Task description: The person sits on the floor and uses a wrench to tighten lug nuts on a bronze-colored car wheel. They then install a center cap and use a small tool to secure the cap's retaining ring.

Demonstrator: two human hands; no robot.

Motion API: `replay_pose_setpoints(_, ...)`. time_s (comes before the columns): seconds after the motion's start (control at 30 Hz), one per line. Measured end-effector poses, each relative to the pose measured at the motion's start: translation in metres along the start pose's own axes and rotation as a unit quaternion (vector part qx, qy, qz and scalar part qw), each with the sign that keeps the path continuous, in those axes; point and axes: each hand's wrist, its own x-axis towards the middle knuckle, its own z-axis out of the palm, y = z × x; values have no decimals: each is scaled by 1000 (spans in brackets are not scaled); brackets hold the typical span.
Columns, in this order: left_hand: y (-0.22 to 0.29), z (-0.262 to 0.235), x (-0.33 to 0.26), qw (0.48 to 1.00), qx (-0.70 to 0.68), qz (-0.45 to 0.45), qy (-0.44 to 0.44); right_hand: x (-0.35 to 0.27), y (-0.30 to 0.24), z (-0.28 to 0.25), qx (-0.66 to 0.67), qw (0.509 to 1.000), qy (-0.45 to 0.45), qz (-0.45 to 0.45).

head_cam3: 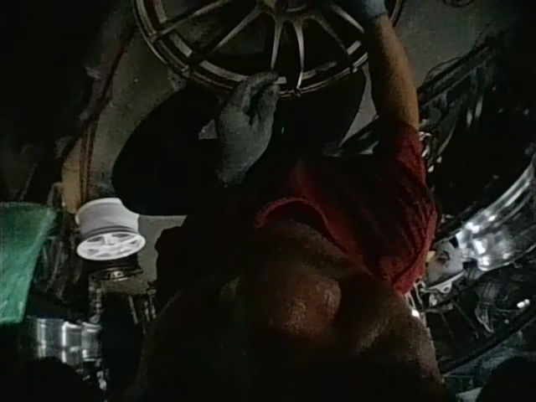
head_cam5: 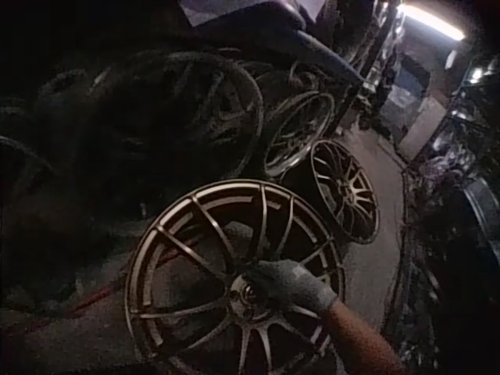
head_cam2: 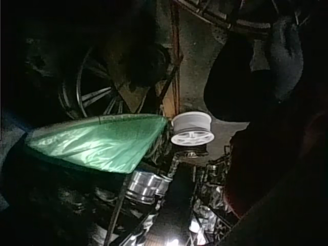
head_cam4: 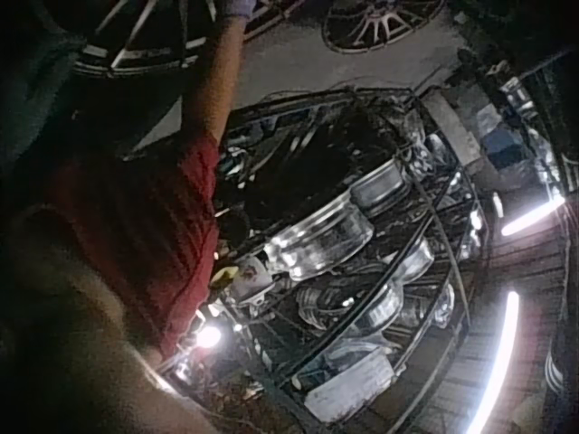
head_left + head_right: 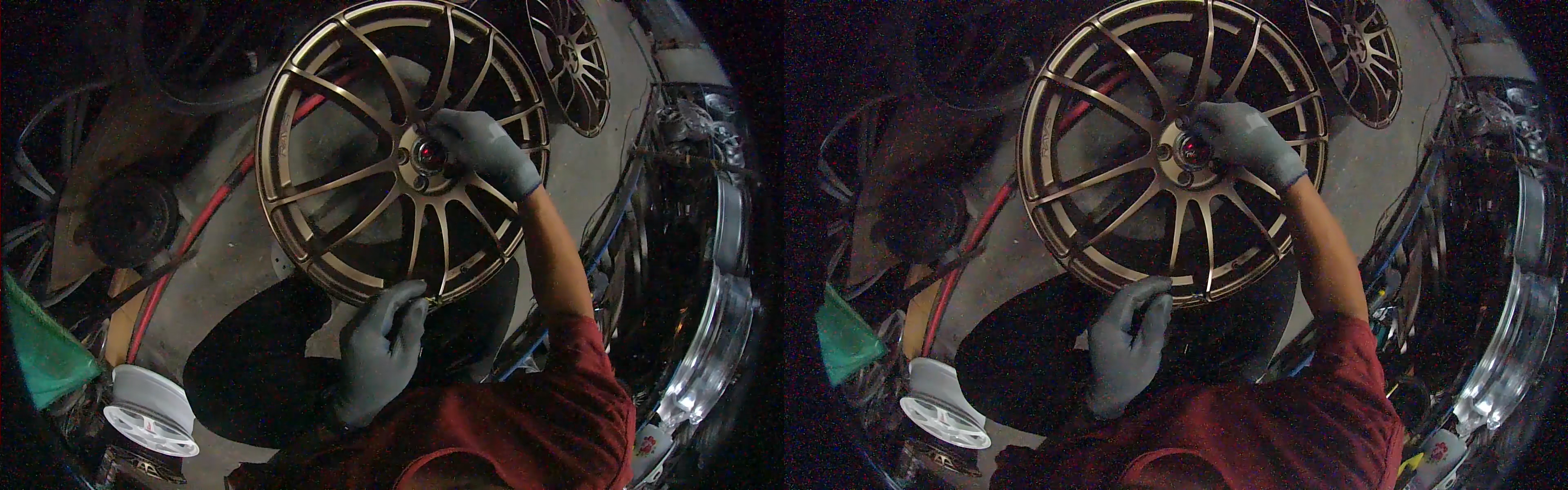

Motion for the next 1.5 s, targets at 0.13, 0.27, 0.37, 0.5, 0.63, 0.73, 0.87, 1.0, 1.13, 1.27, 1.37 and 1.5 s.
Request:
replay_pose_setpoints(0.13,-1,1,1,1000,3,16,1,-2,3,1,-5,1000,-1,10)
replay_pose_setpoints(0.27,5,-1,0,999,-8,-52,-3,-5,7,4,22,1000,21,4)
replay_pose_setpoints(0.37,7,-1,1,999,-7,-54,1,-15,7,5,44,996,74,-9)
replay_pose_setpoints(0.5,5,0,1,999,3,-27,18,-53,-12,-1,136,980,104,99)
replay_pose_setpoints(0.63,14,1,0,995,-28,-88,30,-113,-17,7,218,952,102,190)
replay_pose_setpoints(0.73,14,0,-1,988,-104,-97,67,-158,-32,25,185,966,52,173)
replay_pose_setpoints(0.87,11,5,-4,997,-34,-16,62,-175,-34,60,75,995,38,60)
replay_pose_setpoints(1.0,5,19,-15,991,22,128,-25,-161,-8,102,74,991,-107,31)
replay_pose_setpoints(1.13,9,16,-34,982,9,129,-135,-139,35,144,-233,948,-139,-168)
replay_pose_setpoints(1.27,5,20,-50,976,-14,153,-154,-132,76,162,-3,962,-270,43)
replay_pose_setpoints(1.37,3,22,-56,972,-20,179,-152,-138,77,173,83,958,-236,142)
replay_pose_setpoints(1.5,-7,25,-62,969,-35,194,-149,-142,75,178,155,938,-173,258)
